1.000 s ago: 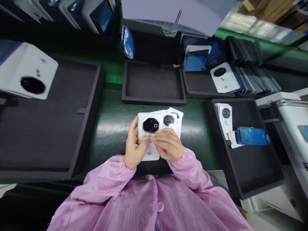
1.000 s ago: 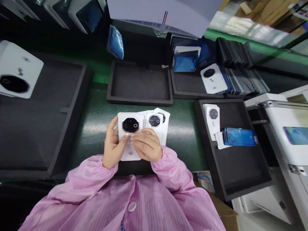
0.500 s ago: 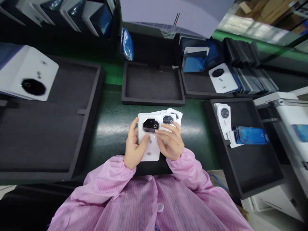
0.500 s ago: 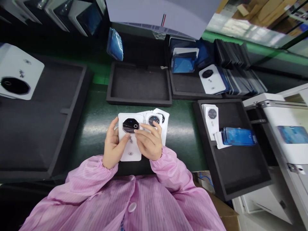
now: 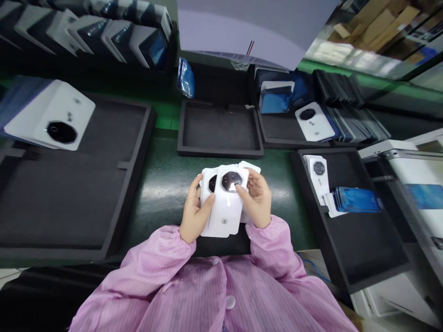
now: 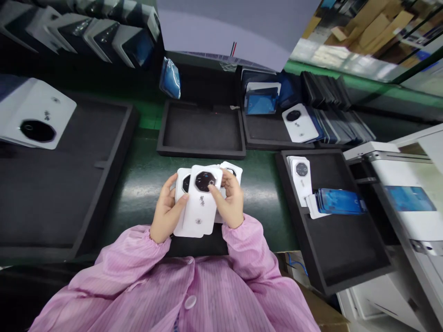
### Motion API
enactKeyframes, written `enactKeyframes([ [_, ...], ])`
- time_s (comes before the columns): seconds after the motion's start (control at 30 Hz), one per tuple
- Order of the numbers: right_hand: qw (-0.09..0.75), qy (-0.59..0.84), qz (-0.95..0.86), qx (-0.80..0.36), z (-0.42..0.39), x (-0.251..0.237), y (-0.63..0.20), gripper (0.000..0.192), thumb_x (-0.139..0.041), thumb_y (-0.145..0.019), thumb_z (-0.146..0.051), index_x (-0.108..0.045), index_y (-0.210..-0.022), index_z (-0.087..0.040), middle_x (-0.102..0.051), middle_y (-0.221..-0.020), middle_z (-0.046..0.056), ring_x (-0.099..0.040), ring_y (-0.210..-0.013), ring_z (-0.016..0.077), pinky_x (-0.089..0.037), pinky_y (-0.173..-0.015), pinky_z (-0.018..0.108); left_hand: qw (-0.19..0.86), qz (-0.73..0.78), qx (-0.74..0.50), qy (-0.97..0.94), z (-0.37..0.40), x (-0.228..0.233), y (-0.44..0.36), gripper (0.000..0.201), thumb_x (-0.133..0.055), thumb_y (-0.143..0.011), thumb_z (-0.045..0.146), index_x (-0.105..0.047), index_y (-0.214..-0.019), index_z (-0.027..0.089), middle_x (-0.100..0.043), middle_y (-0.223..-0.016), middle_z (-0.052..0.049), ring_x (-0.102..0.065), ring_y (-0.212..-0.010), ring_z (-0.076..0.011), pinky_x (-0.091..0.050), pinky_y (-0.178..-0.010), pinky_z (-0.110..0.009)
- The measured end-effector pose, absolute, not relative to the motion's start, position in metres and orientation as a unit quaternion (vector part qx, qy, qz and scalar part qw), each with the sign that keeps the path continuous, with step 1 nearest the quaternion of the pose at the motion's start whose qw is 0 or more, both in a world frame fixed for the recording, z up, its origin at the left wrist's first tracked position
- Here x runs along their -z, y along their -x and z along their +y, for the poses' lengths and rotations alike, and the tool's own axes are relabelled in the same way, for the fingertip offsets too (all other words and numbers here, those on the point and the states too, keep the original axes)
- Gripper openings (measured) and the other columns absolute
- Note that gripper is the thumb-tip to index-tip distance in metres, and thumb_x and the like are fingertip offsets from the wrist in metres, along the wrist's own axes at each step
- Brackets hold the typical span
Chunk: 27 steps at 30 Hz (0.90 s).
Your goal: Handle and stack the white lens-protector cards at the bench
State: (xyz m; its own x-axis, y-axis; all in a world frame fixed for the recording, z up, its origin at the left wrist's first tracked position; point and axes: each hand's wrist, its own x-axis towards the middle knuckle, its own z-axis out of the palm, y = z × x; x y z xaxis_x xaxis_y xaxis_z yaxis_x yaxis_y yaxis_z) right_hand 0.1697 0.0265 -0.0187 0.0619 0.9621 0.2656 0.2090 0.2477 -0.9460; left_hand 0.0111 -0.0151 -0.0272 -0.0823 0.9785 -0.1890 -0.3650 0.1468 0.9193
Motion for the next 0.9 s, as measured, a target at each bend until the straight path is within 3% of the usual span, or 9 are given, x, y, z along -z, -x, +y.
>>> enactKeyframes([
  [0.13,0.635,0.509,-0.458,-0.357,0.041,0.021,-0.196,0.048,-0.070,-0.077,-0.026,-0.049,-0.120,-0.024,-0.068,-0.104,0.005,-0.067,-0.096,0.0177,-0.054,-0.087,0.036,0.589,0.472,-0.587,-0.293,-0.013,0.028,-0.009,0.065,-0.065,-0.083,0.030,-0.033,-0.140,0.027,-0.065,-0.119,-0.008,-0.064,-0.105,-0.0212,-0.052,-0.087,-0.033],
  [0.2,0.632,0.533,-0.447,-0.342,0.046,0.023,-0.208,0.053,-0.070,-0.075,-0.028,-0.048,-0.122,-0.023,-0.067,-0.103,0.005,-0.067,-0.094,0.0183,-0.054,-0.083,0.035,0.598,0.469,-0.591,-0.271,-0.012,0.028,-0.007,0.065,-0.065,-0.083,0.029,-0.033,-0.139,0.029,-0.064,-0.121,-0.007,-0.064,-0.105,-0.0205,-0.053,-0.085,-0.032],
  [0.37,0.408,0.657,-0.571,-0.276,0.049,0.034,-0.213,0.053,-0.067,-0.074,-0.033,-0.052,-0.122,-0.019,-0.065,-0.090,0.006,-0.063,-0.071,0.0192,-0.055,-0.073,0.042,0.607,0.464,-0.588,-0.265,-0.010,0.026,-0.007,0.064,-0.067,-0.081,0.028,-0.035,-0.137,0.029,-0.065,-0.117,-0.007,-0.064,-0.105,-0.0211,-0.053,-0.085,-0.033],
  [0.43,0.351,0.671,-0.629,-0.177,0.048,0.036,-0.206,0.046,-0.065,-0.076,-0.032,-0.056,-0.119,-0.018,-0.062,-0.097,0.009,-0.062,-0.083,0.0234,-0.052,-0.081,0.048,0.606,0.470,-0.581,-0.273,-0.010,0.025,-0.007,0.065,-0.067,-0.081,0.028,-0.035,-0.137,0.028,-0.066,-0.114,-0.007,-0.065,-0.103,-0.0212,-0.053,-0.084,-0.033],
  [0.53,0.384,0.629,-0.671,-0.077,0.043,0.031,-0.192,0.036,-0.065,-0.077,-0.032,-0.060,-0.110,-0.019,-0.053,-0.119,0.014,-0.052,-0.112,0.0301,-0.048,-0.091,0.052,0.589,0.479,-0.576,-0.302,-0.012,0.025,-0.009,0.065,-0.065,-0.083,0.027,-0.033,-0.139,0.027,-0.065,-0.115,-0.008,-0.065,-0.103,-0.0210,-0.054,-0.085,-0.034],
  [0.7,0.462,0.515,-0.694,-0.198,0.027,0.014,-0.168,0.021,-0.068,-0.078,-0.029,-0.061,-0.097,-0.021,-0.058,-0.113,0.010,-0.058,-0.106,0.0238,-0.053,-0.080,0.039,0.518,0.495,-0.561,-0.414,-0.021,0.037,-0.015,0.061,-0.060,-0.086,0.028,-0.033,-0.141,0.027,-0.058,-0.128,-0.012,-0.063,-0.108,-0.0243,-0.053,-0.091,-0.041],
  [0.9,0.471,0.519,-0.657,-0.277,0.020,0.014,-0.160,0.010,-0.068,-0.079,-0.024,-0.061,-0.086,-0.020,-0.059,-0.112,0.009,-0.058,-0.108,0.0235,-0.052,-0.087,0.040,0.384,0.528,-0.537,-0.534,-0.027,0.045,-0.017,0.057,-0.060,-0.086,0.025,-0.039,-0.139,0.025,-0.051,-0.139,-0.012,-0.051,-0.127,-0.0276,-0.041,-0.105,-0.046],
])
